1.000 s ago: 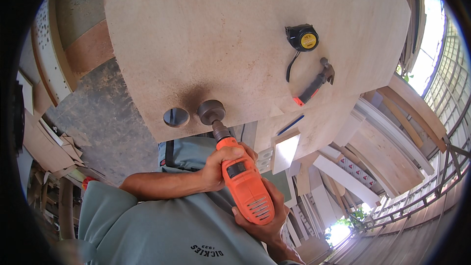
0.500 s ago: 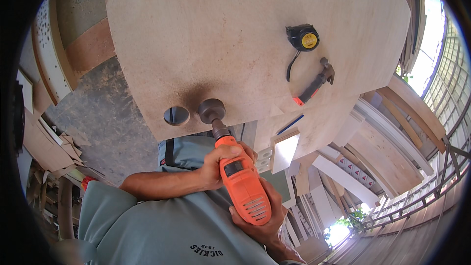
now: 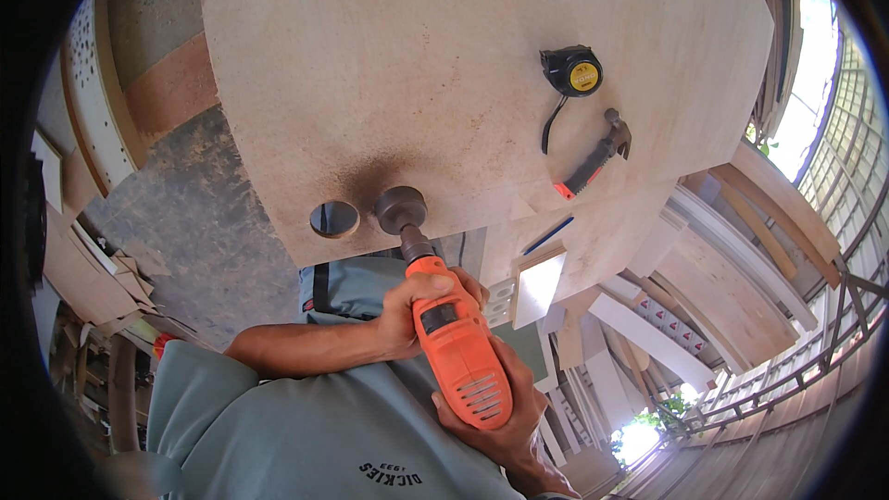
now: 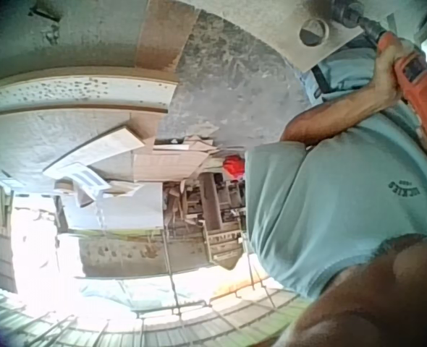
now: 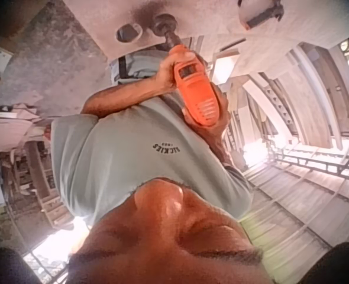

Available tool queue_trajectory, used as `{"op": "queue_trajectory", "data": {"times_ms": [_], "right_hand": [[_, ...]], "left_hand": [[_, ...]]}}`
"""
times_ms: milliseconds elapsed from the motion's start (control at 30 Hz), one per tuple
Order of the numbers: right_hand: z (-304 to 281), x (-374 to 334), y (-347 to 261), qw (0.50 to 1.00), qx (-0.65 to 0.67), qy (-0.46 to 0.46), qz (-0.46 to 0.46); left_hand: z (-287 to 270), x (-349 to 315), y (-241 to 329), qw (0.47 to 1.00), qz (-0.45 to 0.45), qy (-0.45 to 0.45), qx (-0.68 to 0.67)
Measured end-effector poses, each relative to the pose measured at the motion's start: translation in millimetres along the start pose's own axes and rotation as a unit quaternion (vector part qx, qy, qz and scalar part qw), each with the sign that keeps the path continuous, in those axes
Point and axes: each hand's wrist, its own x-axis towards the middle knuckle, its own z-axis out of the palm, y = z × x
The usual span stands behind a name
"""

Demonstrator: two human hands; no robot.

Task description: The person uses a drill with a hole saw attachment to cut circular holes in a plywood sheet, removes the cut-out wood plugs, and uses a hammer to knock out the debris.

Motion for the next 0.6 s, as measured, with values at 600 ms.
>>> {"op": "queue_trajectory", "data": {"times_ms": [600], "right_hand": [[-9.0,9.3,-12.4,0.999,-0.017,-0.019,-0.028]], "left_hand": [[2.6,1.2,-2.1,0.998,0.027,-0.056,-0.005]]}}
